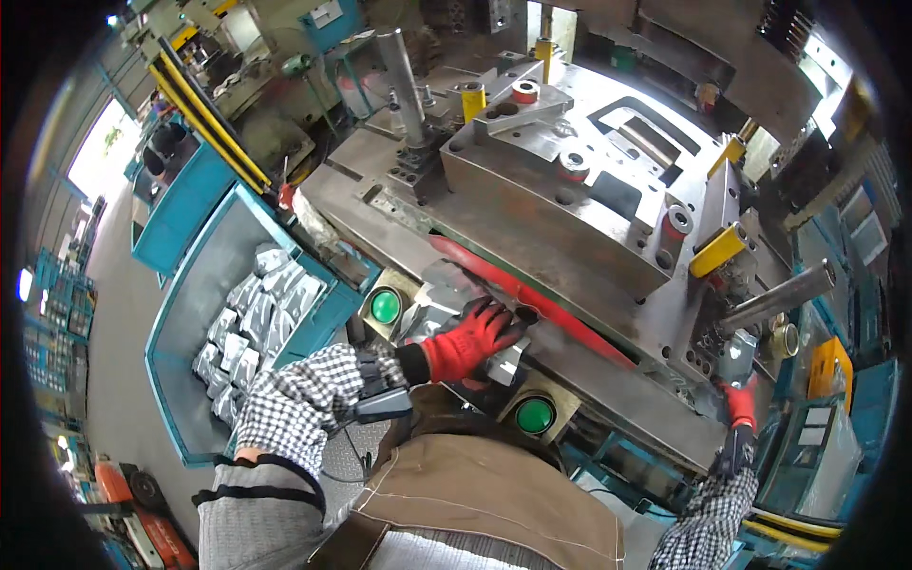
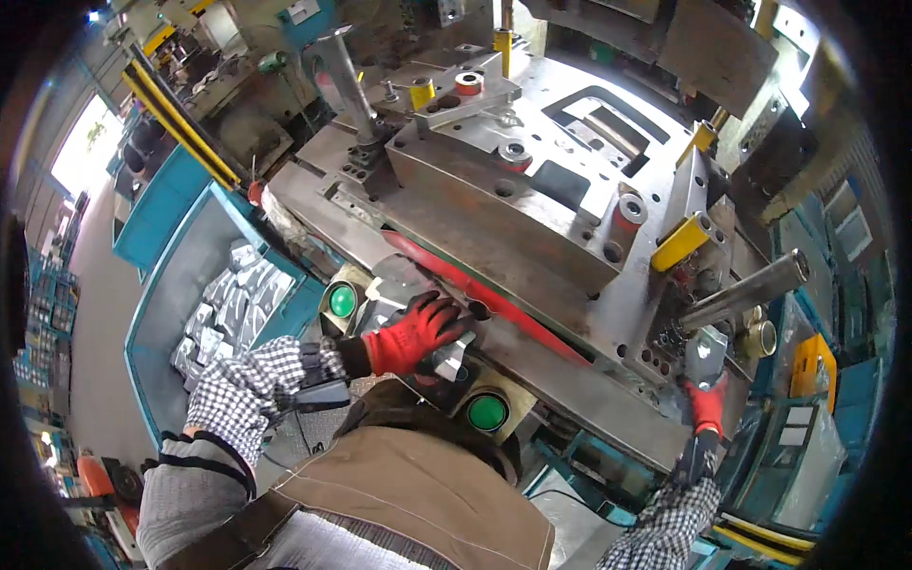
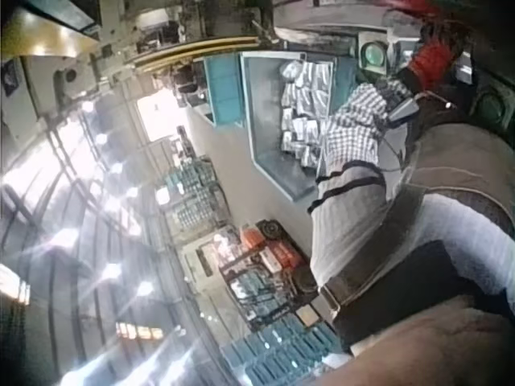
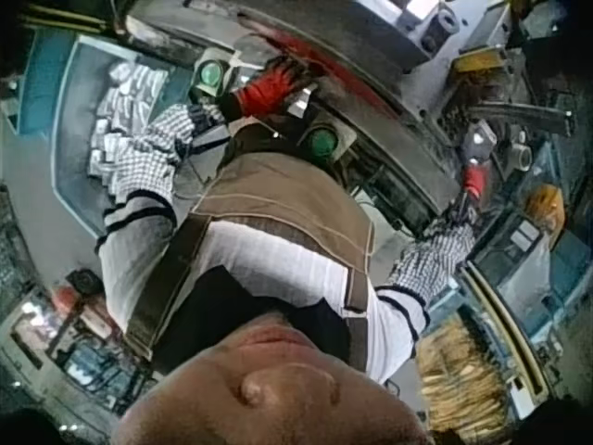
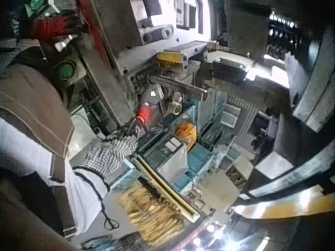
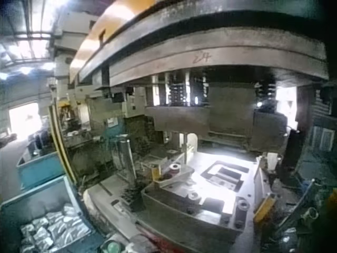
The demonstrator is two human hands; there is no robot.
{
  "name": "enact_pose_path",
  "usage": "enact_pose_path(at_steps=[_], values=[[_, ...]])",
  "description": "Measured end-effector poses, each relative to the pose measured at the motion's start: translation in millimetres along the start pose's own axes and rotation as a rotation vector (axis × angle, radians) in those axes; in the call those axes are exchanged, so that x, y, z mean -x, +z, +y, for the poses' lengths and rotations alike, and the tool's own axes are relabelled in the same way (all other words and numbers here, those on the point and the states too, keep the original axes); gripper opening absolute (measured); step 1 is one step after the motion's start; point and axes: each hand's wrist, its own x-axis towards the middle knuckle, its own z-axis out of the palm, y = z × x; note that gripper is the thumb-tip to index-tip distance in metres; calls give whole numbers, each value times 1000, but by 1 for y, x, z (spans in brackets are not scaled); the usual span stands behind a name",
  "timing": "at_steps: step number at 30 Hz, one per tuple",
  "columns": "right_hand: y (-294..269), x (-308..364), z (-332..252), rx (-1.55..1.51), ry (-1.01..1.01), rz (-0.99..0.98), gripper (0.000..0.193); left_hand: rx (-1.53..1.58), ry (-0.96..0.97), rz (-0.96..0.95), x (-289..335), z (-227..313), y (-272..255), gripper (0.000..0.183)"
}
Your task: Operating an industrial metal stamping press to form and process metal parts.
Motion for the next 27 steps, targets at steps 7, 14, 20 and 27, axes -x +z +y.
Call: enact_pose_path(at_steps=[7,14,20,27], values=[[-71,95,-29,-405,-52,194,101,-183,-94,155,20,-22,69,75],[-136,221,-127,-164,-468,288,113,-22,-157,-85,36,-53,21,113],[-94,180,-411,-268,-864,-1,138,-21,-116,-149,31,-71,9,121],[-14,-29,-554,-152,-1005,-336,134,54,-131,-126,35,-79,12,115]])
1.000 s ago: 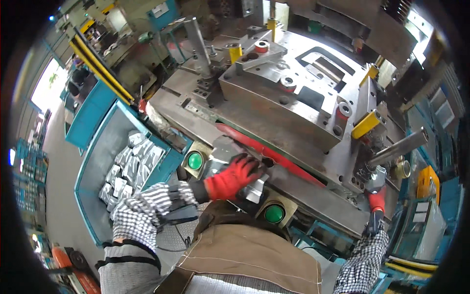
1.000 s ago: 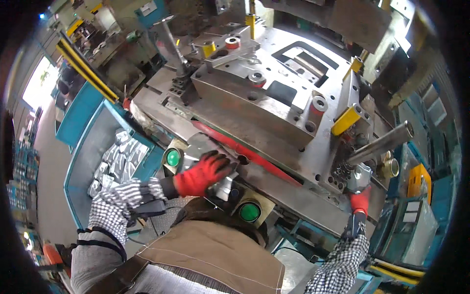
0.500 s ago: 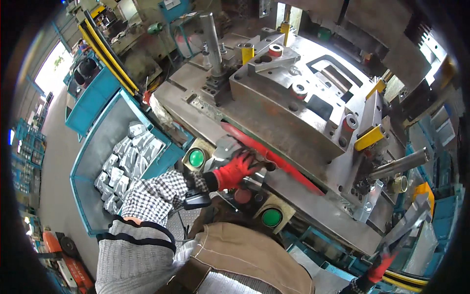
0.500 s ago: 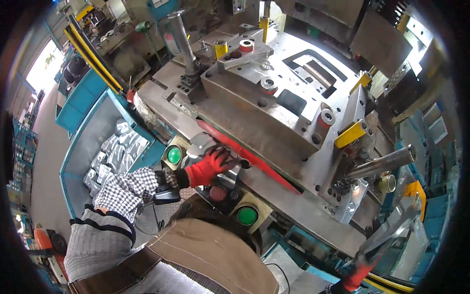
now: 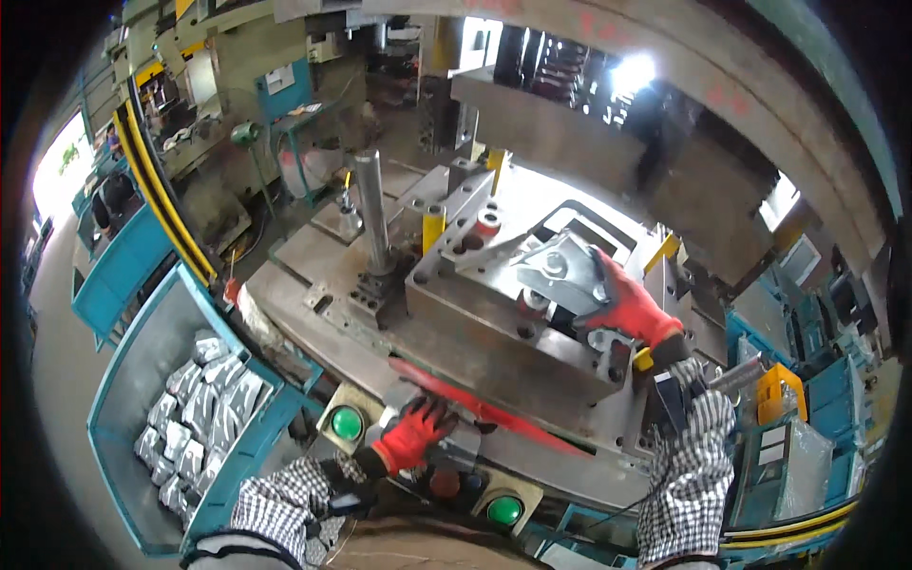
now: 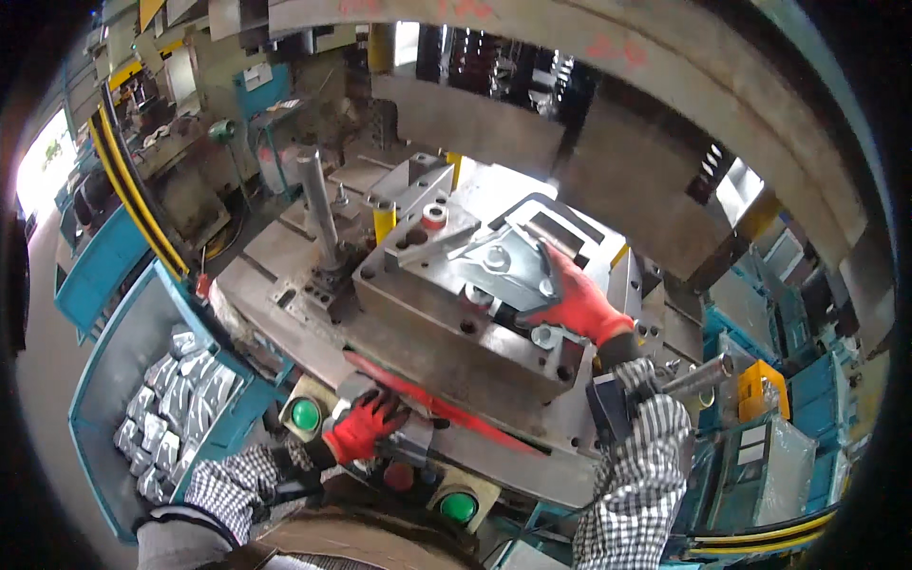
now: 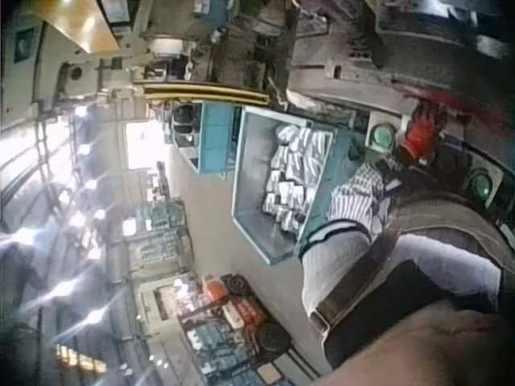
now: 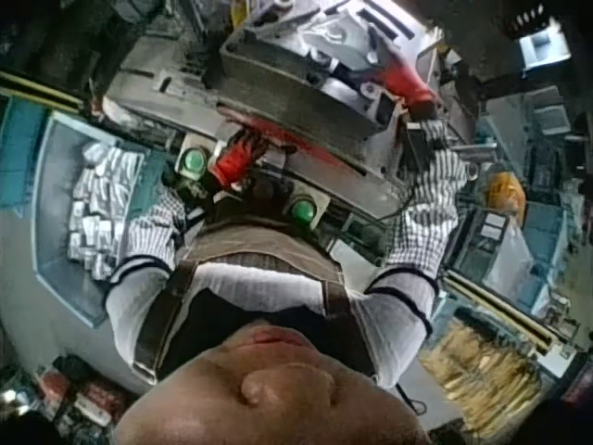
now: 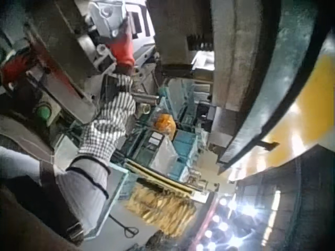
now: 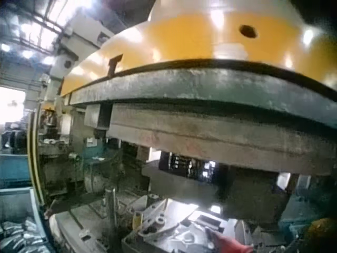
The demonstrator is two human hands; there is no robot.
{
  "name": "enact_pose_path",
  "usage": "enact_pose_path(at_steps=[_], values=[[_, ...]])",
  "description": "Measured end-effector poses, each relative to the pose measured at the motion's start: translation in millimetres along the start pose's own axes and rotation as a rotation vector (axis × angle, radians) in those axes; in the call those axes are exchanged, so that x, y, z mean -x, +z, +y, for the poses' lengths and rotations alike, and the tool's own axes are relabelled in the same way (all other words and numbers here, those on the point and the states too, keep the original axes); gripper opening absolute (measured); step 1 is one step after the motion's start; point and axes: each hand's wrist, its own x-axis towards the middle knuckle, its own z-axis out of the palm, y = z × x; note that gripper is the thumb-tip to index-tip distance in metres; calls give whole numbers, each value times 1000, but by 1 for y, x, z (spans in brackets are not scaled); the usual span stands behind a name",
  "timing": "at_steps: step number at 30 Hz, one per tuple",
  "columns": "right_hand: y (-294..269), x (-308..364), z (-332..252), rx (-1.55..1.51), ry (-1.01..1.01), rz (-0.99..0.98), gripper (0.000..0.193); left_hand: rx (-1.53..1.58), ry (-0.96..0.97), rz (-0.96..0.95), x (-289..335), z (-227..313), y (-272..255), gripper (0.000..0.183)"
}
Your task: Operating an industrial metal stamping press to form and process metal parts.
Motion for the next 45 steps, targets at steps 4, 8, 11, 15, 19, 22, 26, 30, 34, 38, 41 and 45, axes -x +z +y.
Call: enact_pose_path(at_steps=[4,8,11,15,19,22,26,30,34,38,41,45], values=[[6,-67,46,-30,75,-280,133,50,-12,-23,-2,-2,0,124],[27,-112,39,-38,214,-529,118,100,-51,-43,10,-11,-3,128],[43,-98,85,-41,284,-505,107,75,-17,-16,3,-11,-7,126],[73,-75,102,135,66,-206,90,112,-23,46,-1,-11,5,122],[83,-50,32,401,38,308,76,324,-4,118,0,-22,-22,113],[79,19,-35,-91,61,364,57,402,-102,256,31,-55,-63,103],[67,206,-111,-459,477,-200,52,352,-513,529,99,-115,-53,99],[156,381,-87,-271,940,-534,82,953,-1004,407,190,-160,48,89],[351,472,-5,-438,722,-35,116,1318,-1257,250,223,-153,117,61],[368,420,-43,-362,821,103,93,1289,-1132,360,225,-155,140,41],[371,423,-43,-356,719,171,95,1350,-1141,334,212,-157,132,67],[388,439,-24,-168,799,78,105,1294,-1127,345,193,-152,131,66]])
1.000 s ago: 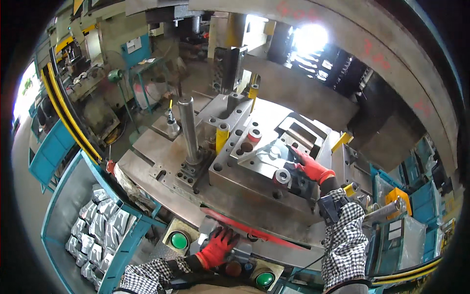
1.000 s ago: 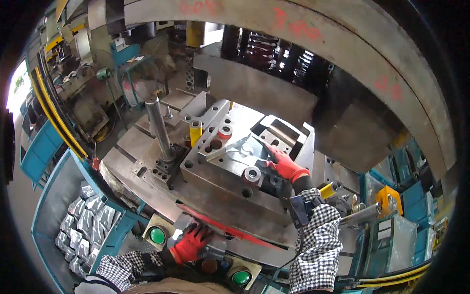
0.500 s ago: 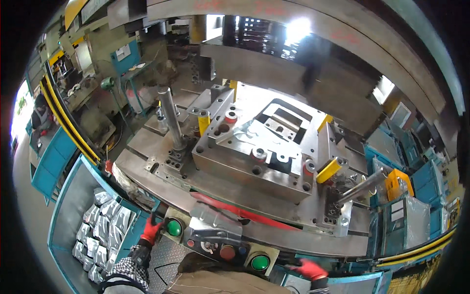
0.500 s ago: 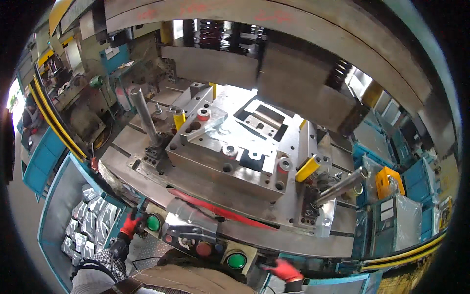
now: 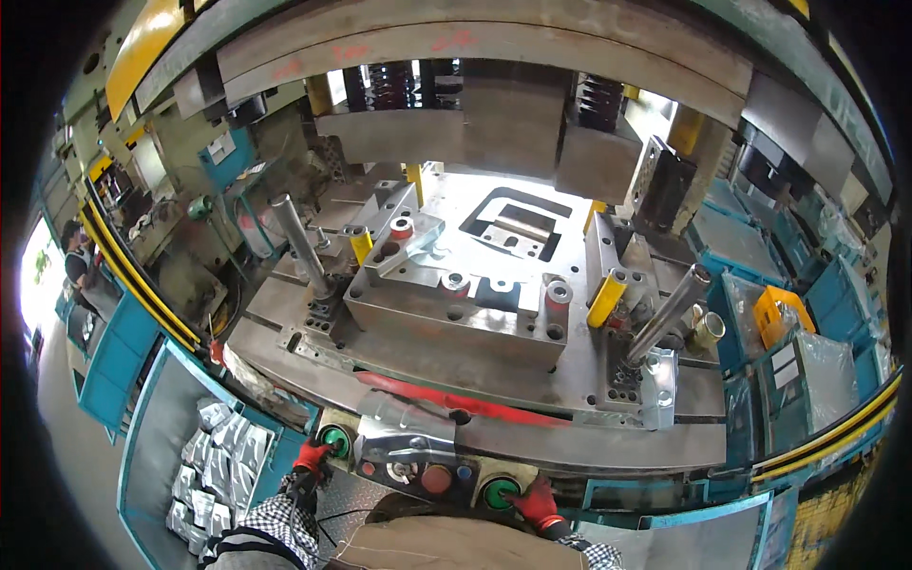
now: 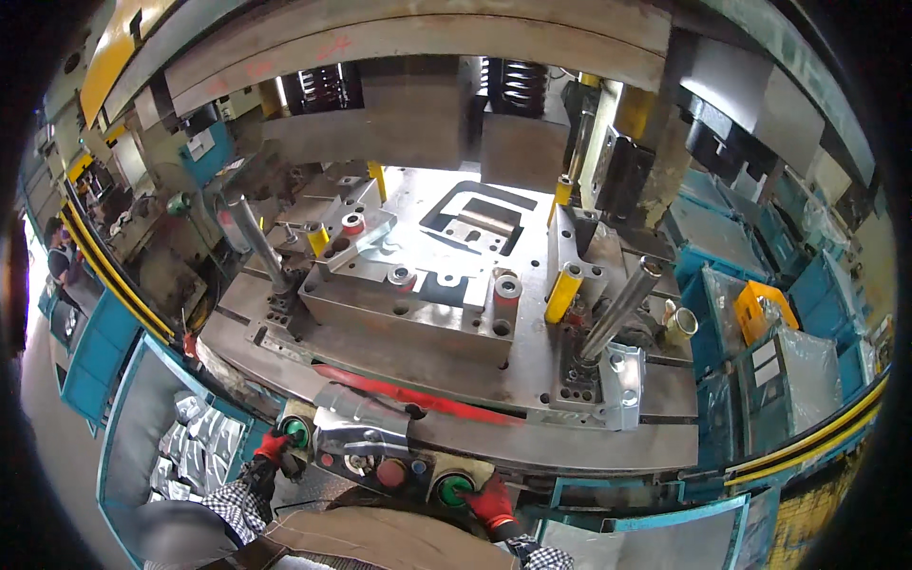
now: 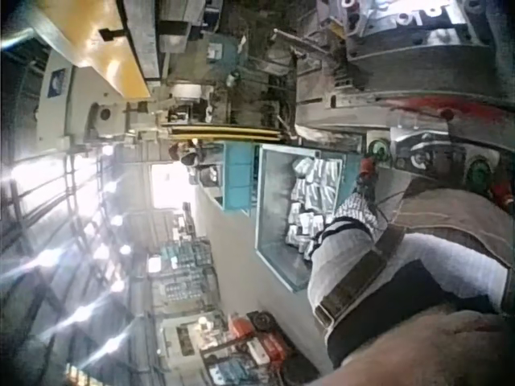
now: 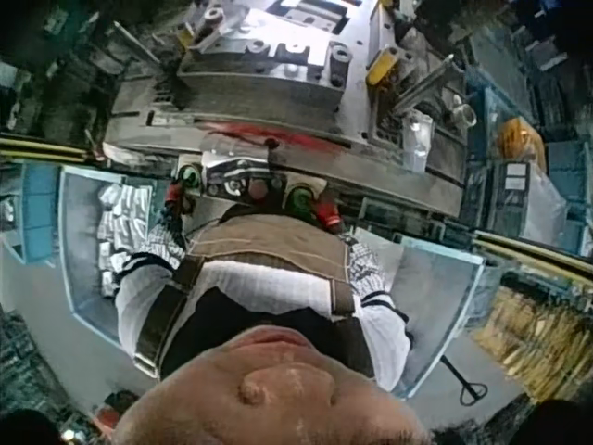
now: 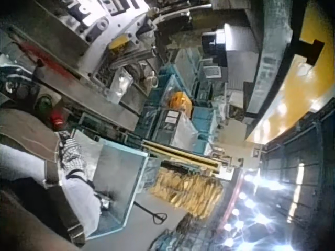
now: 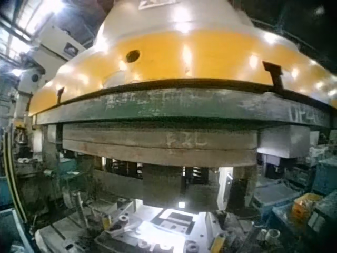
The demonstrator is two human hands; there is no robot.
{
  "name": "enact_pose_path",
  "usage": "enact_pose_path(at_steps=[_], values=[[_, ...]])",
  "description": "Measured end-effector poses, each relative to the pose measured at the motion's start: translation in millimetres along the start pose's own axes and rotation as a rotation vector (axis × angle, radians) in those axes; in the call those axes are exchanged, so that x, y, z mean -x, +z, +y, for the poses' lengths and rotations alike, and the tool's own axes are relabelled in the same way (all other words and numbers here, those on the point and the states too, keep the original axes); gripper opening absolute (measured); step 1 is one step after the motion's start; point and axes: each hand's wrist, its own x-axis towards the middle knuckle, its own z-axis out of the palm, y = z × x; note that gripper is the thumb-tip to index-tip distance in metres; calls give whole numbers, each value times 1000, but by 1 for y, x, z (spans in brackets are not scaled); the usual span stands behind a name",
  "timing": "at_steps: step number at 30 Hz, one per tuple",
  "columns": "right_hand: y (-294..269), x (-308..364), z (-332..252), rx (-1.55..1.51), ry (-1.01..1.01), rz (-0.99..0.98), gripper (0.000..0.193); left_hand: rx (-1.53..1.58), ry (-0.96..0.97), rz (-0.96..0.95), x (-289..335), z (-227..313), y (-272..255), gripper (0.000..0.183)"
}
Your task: Operating an industrial metal stamping press to form and process metal parts.
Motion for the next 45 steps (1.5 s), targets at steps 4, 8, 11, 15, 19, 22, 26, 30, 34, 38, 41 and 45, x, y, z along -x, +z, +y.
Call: enact_pose_path(at_steps=[4,8,11,15,19,22,26,30,34,38,41,45], values=[[-7,1,-17,42,84,-31,112,52,12,35,12,-6,-1,44],[-5,0,-17,57,54,-37,108,-60,-33,62,16,2,-10,60],[12,-11,12,48,13,-16,100,-35,6,63,17,18,2,58],[26,-14,40,62,-93,87,97,-50,25,43,14,34,21,53],[18,-9,24,11,-24,52,108,-26,23,31,22,25,11,47],[8,-4,3,53,75,21,116,-13,-4,42,23,16,-5,44],[6,1,-3,26,55,25,116,-83,16,45,14,14,-3,41],[-15,3,-12,-37,-86,-20,109,-576,255,-279,3,26,-8,43],[-18,-6,-34,-326,-180,-70,104,-1156,-351,-402,-35,91,-66,54],[-31,3,-6,-357,96,-86,100,-1119,452,-601,-41,299,76,58],[-39,1,-27,-485,78,-122,96,-703,630,-778,54,487,149,66],[-30,14,1,-536,192,4,91,-797,1210,-939,32,573,294,96]])
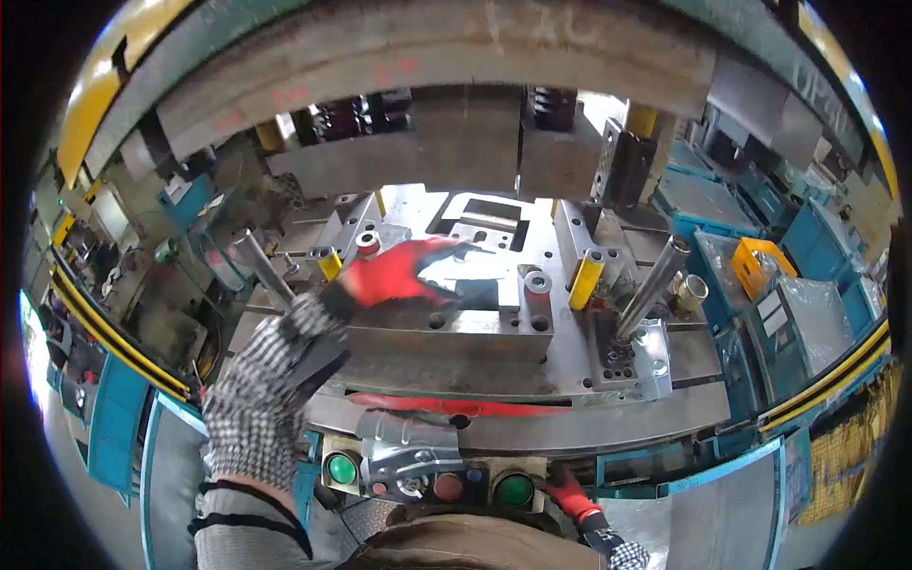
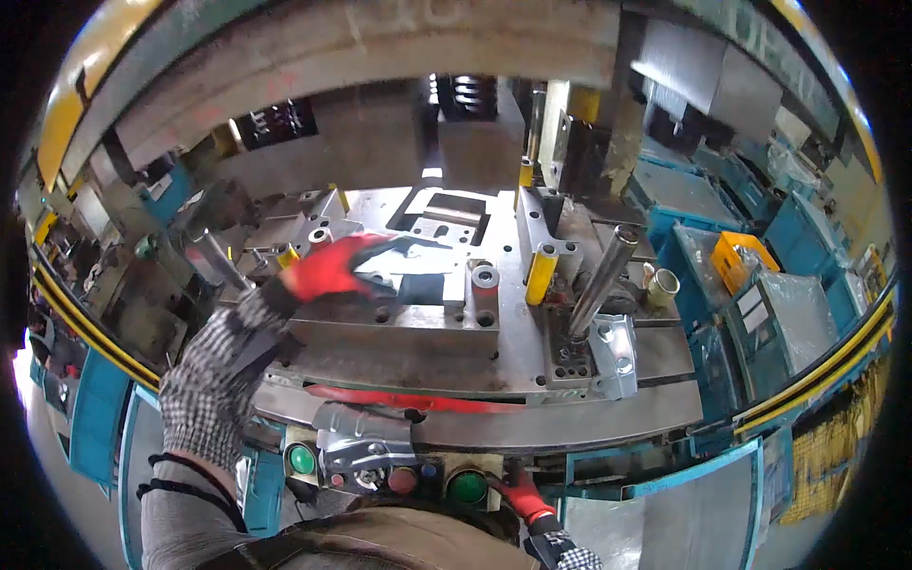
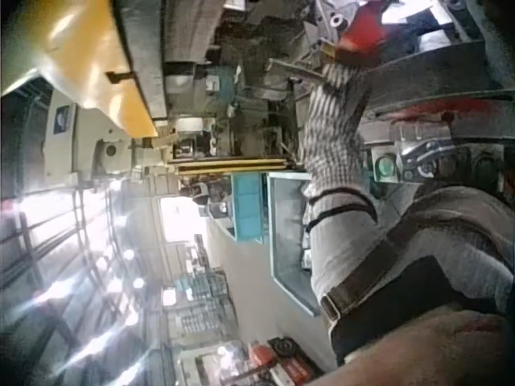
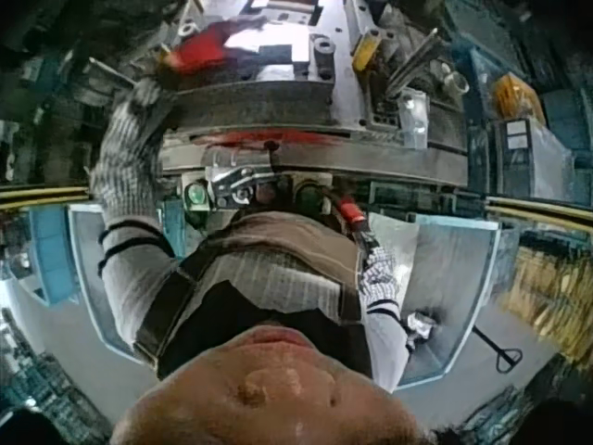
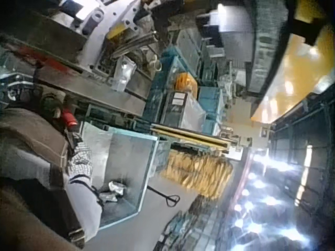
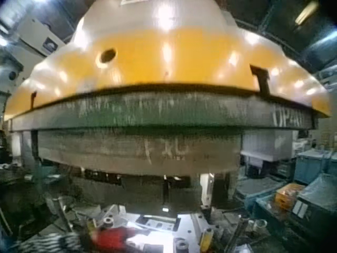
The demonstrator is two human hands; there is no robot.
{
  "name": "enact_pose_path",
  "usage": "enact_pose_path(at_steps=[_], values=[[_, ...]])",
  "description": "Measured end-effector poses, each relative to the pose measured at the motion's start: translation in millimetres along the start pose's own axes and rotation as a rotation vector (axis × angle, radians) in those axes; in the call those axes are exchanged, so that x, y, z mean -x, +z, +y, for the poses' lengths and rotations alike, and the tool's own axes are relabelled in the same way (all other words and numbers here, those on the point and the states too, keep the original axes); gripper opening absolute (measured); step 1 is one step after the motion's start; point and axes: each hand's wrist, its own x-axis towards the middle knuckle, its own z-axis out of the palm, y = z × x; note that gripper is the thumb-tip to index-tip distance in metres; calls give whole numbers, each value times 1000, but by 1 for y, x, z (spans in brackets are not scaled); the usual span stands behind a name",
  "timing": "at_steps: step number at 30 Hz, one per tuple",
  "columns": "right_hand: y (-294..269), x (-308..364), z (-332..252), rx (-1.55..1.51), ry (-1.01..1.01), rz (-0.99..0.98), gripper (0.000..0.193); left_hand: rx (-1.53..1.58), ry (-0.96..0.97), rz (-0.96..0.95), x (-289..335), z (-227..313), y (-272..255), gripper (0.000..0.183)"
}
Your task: Operating an industrial metal stamping press to form and process metal parts.
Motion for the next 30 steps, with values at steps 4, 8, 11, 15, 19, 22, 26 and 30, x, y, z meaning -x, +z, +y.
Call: enact_pose_path(at_steps=[4,8,11,15,19,22,26,30], values=[[-22,44,14,-403,106,185,100,-402,-14,-255,-120,-102,39,126],[-54,106,93,-408,211,350,89,-223,-306,-572,-159,-142,52,129],[-85,156,128,-543,277,477,79,45,-260,-577,-164,-127,52,120],[-160,128,70,-382,283,567,72,-9,-84,-254,-119,-112,17,118],[-233,44,-3,-125,-218,784,80,-68,49,156,-67,6,1,121],[-271,-52,-52,273,-276,803,99,111,-37,266,14,69,-5,125],[-312,-159,-56,850,-105,771,117,-102,108,364,116,122,5,124],[-330,-226,-43,822,-221,568,120,-118,-171,487,231,108,79,131]])
